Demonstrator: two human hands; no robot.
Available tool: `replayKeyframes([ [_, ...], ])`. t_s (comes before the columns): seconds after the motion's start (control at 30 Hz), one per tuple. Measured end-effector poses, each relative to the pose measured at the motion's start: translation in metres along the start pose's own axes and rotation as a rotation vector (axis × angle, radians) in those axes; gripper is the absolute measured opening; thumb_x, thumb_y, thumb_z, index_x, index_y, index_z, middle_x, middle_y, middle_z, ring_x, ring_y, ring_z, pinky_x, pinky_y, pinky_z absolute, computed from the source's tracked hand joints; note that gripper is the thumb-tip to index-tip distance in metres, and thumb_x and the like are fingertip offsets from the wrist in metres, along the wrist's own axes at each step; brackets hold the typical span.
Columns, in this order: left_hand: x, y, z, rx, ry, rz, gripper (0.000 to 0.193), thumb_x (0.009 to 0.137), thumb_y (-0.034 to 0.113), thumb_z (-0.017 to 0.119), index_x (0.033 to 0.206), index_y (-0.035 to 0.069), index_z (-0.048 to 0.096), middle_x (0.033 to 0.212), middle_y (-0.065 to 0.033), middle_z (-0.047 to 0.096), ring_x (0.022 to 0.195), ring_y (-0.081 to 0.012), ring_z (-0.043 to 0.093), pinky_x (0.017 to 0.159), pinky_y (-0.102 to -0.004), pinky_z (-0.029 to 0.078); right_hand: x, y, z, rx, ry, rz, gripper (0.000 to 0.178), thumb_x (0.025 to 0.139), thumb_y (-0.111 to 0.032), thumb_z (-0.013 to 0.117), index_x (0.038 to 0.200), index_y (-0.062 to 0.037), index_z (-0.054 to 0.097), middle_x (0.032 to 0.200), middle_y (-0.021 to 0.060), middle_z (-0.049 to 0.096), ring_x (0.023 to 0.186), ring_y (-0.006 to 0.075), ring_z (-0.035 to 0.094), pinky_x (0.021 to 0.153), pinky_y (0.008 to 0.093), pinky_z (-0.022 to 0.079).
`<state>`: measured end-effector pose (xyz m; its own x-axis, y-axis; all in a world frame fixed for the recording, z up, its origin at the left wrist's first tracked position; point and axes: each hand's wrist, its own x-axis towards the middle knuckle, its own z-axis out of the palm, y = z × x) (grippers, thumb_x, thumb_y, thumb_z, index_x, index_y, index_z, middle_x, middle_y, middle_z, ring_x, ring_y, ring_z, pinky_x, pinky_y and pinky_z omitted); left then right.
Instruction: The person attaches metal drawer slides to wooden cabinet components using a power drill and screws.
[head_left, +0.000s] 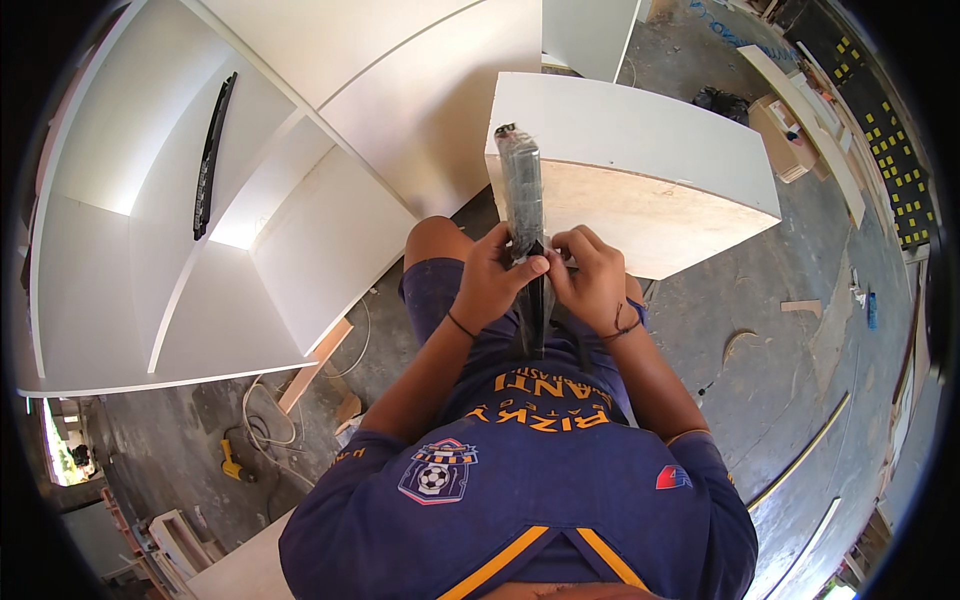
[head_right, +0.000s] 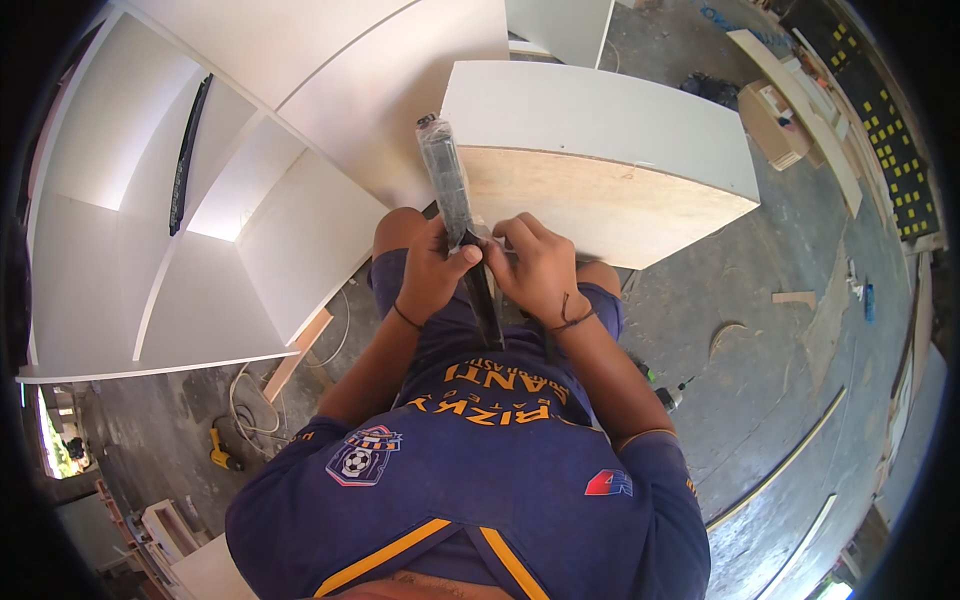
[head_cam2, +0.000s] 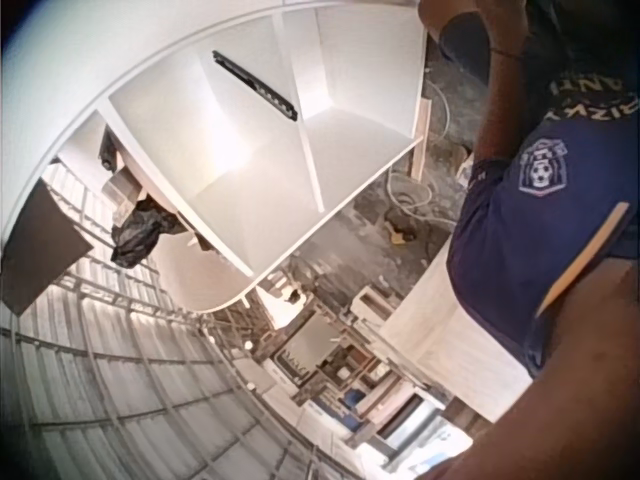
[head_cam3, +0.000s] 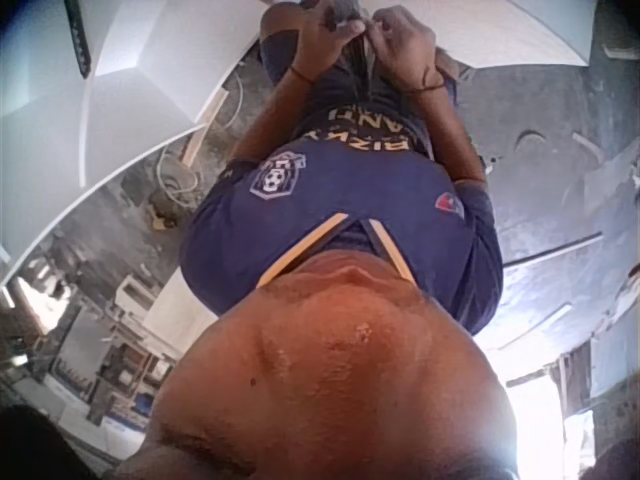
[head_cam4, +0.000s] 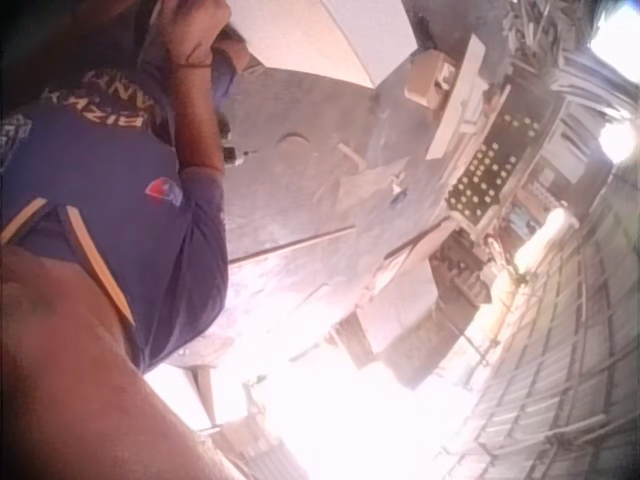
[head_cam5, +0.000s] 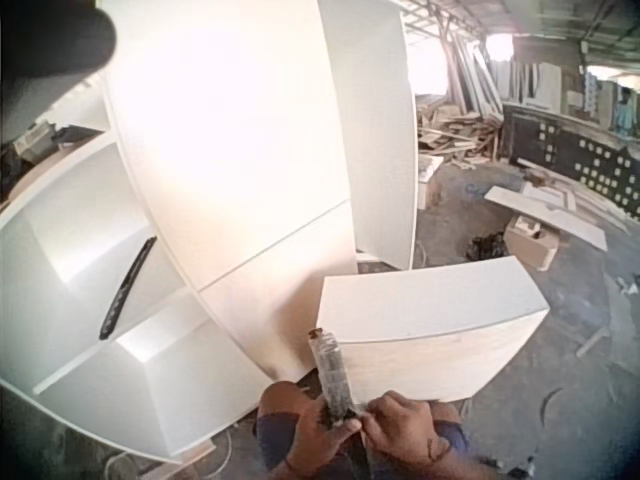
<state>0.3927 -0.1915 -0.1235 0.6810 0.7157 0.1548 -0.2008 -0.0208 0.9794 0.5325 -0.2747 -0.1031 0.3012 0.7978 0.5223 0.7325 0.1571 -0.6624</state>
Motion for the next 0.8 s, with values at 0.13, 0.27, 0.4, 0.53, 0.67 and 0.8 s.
replayKeyframes([
  [0.13, 0.012, 0.028, -0.011, 0.046, -0.084, -0.003, 0.031, 0.085, 0.022, 0.07, 0.101, -0.001, 0.057, 0.088, -0.0023, 0.063, 0.082, -0.0074, 0.058, 0.074, -0.0232, 0.048, 0.019, -0.01, -0.004, -0.066, 0.032, -0.14, 0.007, 0.075, -0.012, 0.066, 0.074, -0.0075, 0.06, 0.072, 0.0062, 0.058, 0.054, 0.026, 0.058, 0.047, 0.0349, 0.045],
  [0.27, 0.015, 0.055, -0.011, 0.137, -0.104, 0.007, 0.025, 0.091, 0.02, 0.06, 0.102, -0.002, 0.056, 0.085, -0.0046, 0.063, 0.078, -0.0092, 0.06, 0.071, -0.0235, 0.049, 0.031, -0.016, -0.001, -0.121, 0.075, -0.138, 0.005, 0.076, -0.012, 0.064, 0.075, -0.009, 0.061, 0.069, 0.0048, 0.056, 0.055, 0.0256, 0.058, 0.046, 0.0354, 0.045],
  [0.4, 0.01, 0.028, -0.008, 0.042, -0.037, 0.075, 0.023, 0.095, 0.02, 0.053, 0.102, -0.002, 0.055, 0.082, -0.0067, 0.063, 0.073, -0.0111, 0.062, 0.068, -0.0237, 0.05, 0.03, -0.009, 0.005, -0.052, 0.089, -0.069, 0.01, 0.079, -0.013, 0.064, 0.074, -0.0051, 0.061, 0.067, 0.0083, 0.056, 0.053, 0.0279, 0.056, 0.047, 0.0356, 0.042],
  [0.53, -0.004, 0.015, -0.01, -0.08, -0.013, -0.085, 0.026, 0.097, 0.022, 0.049, 0.108, -0.001, 0.052, 0.081, -0.0067, 0.063, 0.072, -0.0114, 0.062, 0.067, -0.0236, 0.05, 0.019, 0.005, 0.002, 0.154, -0.026, 0.192, 0.02, 0.084, -0.014, 0.063, 0.072, 0.0004, 0.06, 0.063, 0.0148, 0.055, 0.051, 0.0305, 0.053, 0.047, 0.0359, 0.039],
  [0.67, -0.01, 0.003, -0.007, -0.128, 0.081, -0.079, 0.029, 0.1, 0.027, 0.042, 0.112, 0.001, 0.047, 0.085, -0.0083, 0.063, 0.074, -0.0129, 0.061, 0.066, -0.0244, 0.049, 0.013, -0.002, 0.002, 0.132, -0.043, 0.204, 0.021, 0.085, -0.016, 0.064, 0.071, -0.0008, 0.06, 0.062, 0.0144, 0.055, 0.05, 0.0301, 0.053, 0.047, 0.0364, 0.039],
  [0.8, -0.006, -0.006, -0.003, 0.107, 0.175, -0.004, 0.024, 0.1, 0.025, 0.042, 0.108, 0.003, 0.046, 0.084, -0.0047, 0.062, 0.072, -0.0075, 0.057, 0.061, -0.0211, 0.045, 0.028, -0.011, 0.004, 0.005, 0.073, 0.056, 0.022, 0.086, -0.021, 0.064, 0.072, -0.0043, 0.059, 0.065, 0.0116, 0.058, 0.051, 0.0296, 0.054, 0.046, 0.0366, 0.041],
])
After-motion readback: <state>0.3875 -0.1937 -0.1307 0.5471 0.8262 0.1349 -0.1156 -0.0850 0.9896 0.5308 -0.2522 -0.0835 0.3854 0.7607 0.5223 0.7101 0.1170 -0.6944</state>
